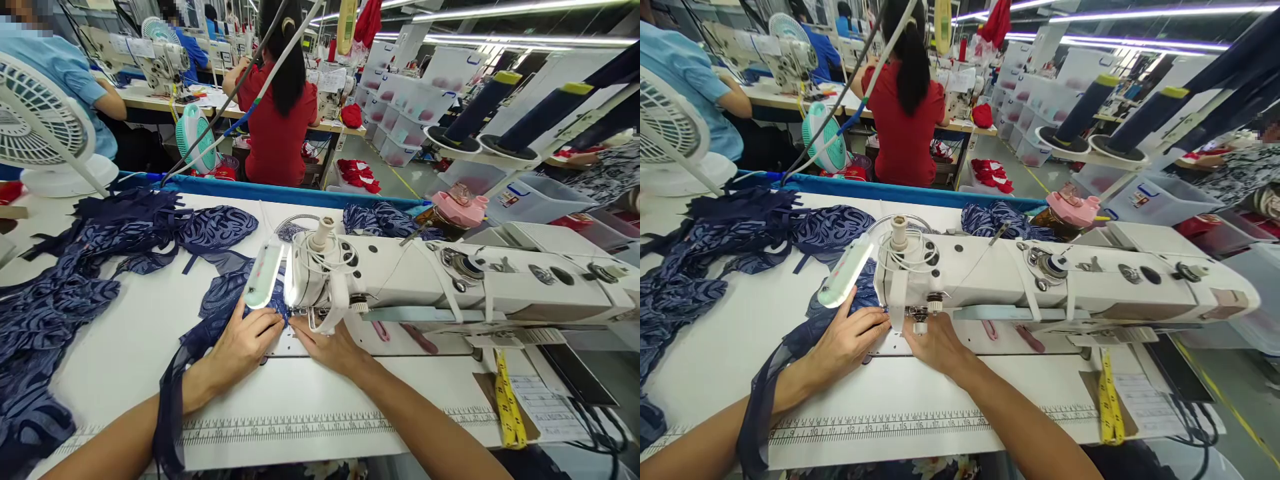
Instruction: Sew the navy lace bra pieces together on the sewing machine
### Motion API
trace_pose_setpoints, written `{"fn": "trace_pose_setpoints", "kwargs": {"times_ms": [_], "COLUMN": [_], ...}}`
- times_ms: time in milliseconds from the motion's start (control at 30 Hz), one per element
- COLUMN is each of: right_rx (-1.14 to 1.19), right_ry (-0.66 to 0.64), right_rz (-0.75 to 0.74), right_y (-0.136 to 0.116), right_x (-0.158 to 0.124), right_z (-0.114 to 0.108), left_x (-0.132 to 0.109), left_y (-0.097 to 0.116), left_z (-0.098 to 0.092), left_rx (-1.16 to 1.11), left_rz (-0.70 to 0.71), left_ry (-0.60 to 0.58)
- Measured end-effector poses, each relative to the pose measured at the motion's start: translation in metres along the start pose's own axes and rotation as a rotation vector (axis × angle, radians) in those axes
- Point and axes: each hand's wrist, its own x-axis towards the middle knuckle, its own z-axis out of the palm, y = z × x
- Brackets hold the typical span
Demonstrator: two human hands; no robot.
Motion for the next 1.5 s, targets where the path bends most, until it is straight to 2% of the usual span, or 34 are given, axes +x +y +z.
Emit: {"fn": "trace_pose_setpoints", "kwargs": {"times_ms": [300,500,700,1033,1500], "right_rx": [-0.023,-0.028,-0.019,0.078,0.153], "right_ry": [0.021,0.034,-0.043,-0.159,-0.142], "right_rz": [-0.050,0.024,0.063,0.076,0.134], "right_y": [-0.003,-0.001,-0.005,-0.004,-0.003], "right_x": [-0.001,0.002,0.009,0.019,0.012], "right_z": [-0.004,-0.002,-0.002,-0.024,-0.012], "left_x": [0.001,0.002,0.000,0.000,0.000], "left_y": [0.000,0.001,0.000,0.000,-0.001], "left_z": [-0.003,-0.004,0.000,0.000,0.001], "left_rx": [-0.027,-0.032,-0.041,-0.041,-0.042], "left_rz": [-0.023,-0.035,-0.028,-0.031,-0.031], "left_ry": [0.003,-0.006,0.008,0.002,-0.015]}}
